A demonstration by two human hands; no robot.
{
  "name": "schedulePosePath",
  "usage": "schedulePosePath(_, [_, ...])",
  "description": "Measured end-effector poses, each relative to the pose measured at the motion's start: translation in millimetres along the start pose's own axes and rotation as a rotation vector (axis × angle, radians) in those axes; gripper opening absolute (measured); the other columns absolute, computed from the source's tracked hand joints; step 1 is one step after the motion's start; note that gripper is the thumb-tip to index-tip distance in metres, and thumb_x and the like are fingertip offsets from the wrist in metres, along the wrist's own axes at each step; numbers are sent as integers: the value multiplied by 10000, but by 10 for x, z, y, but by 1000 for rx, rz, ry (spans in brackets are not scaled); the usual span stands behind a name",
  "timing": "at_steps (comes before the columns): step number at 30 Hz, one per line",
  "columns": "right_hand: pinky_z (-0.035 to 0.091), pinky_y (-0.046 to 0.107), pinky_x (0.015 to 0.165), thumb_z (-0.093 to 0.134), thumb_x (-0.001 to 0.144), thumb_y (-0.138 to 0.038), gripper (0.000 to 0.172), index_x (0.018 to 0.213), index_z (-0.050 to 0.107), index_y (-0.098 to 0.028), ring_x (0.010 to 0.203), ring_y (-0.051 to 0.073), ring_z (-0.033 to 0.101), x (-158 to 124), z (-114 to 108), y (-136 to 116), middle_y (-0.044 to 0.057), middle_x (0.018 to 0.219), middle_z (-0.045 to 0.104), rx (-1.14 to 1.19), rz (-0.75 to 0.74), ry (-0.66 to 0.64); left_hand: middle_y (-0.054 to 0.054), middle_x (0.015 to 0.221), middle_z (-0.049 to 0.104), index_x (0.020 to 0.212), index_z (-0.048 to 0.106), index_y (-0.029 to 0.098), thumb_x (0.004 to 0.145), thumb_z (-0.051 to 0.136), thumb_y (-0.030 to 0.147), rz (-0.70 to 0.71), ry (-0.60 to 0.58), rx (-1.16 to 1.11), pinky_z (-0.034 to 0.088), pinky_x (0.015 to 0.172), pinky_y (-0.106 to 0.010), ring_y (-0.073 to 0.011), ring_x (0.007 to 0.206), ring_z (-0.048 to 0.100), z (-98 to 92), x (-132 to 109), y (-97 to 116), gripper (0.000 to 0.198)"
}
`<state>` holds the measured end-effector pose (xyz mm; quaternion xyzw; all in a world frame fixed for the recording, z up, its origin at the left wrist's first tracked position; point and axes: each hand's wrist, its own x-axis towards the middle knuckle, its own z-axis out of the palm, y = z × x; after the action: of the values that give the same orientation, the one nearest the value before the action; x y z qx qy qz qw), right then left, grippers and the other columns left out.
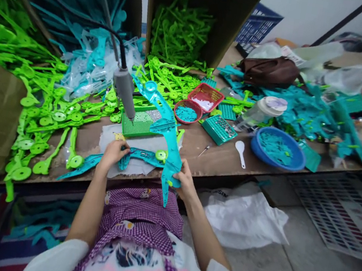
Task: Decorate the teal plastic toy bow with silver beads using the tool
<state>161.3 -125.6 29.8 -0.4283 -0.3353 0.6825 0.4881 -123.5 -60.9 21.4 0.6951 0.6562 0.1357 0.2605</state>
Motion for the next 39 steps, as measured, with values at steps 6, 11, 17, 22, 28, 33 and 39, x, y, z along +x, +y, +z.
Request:
schedulePosePath(6, [404,224,560,606,596,-220,256,798,450,-243,619,119,490,11,16,185,-54,698,532,-162,-114,125,-108,1041,713,1000,712,173,808,696,290,5,1,-29,496,902,-388,-256,945,662,-271,-12,255,226])
schedulePosePath(11, [483,311,801,540,688,-193,218,895,484,-230,859,158,562,-107,396,231,30,1013,600,-437,-384,318,-121,1139,636,1184,608,175,898,606,446,267,127,-342,500,953,-427,-266,1073,632,-82,172,1221,394])
schedulePosePath(17, [517,370,889,603,812,-258,349,1144,507,-205,1004,187,610,-390,437,142,112,1298,562,-742,-345,68,-137,1264,530,1280,521,205,813,695,374,364,151,-676,487,1011,-500,-279,1151,589,414,141,1427,526])
schedulePosePath(22, [523,351,953,526,947,-404,277,1162,597,-246,1124,179,622,-412,213,-395,70,1198,648,-691,-509,140,-107,1330,531,1205,655,235,799,694,402,383,-66,-680,521,989,-448,-254,1125,627,256,-137,895,441])
schedulePosePath(28, [247,513,1203,415,995,-446,344,1247,584,-284,1356,210,472,291,404,-937,45,1359,593,-1168,-780,287,-86,1103,738,1101,743,206,757,708,480,195,-349,-620,518,981,-445,-312,1073,666,-217,-396,650,441])
schedulePosePath(33, [224,522,1163,387,974,-563,497,1262,599,-217,1198,260,583,579,341,-748,95,1247,675,-1547,-654,-186,-124,967,763,1127,735,171,675,767,402,-126,-598,-825,570,823,-399,-276,892,717,-596,-311,326,509])
schedulePosePath(39, [406,363,790,443,882,-703,657,1192,642,-158,939,280,628,627,157,-597,149,1054,708,-1810,-622,-341,-127,994,754,1121,739,159,736,742,355,-256,-491,-637,542,866,-346,-277,1024,684,-1014,-316,-146,432])
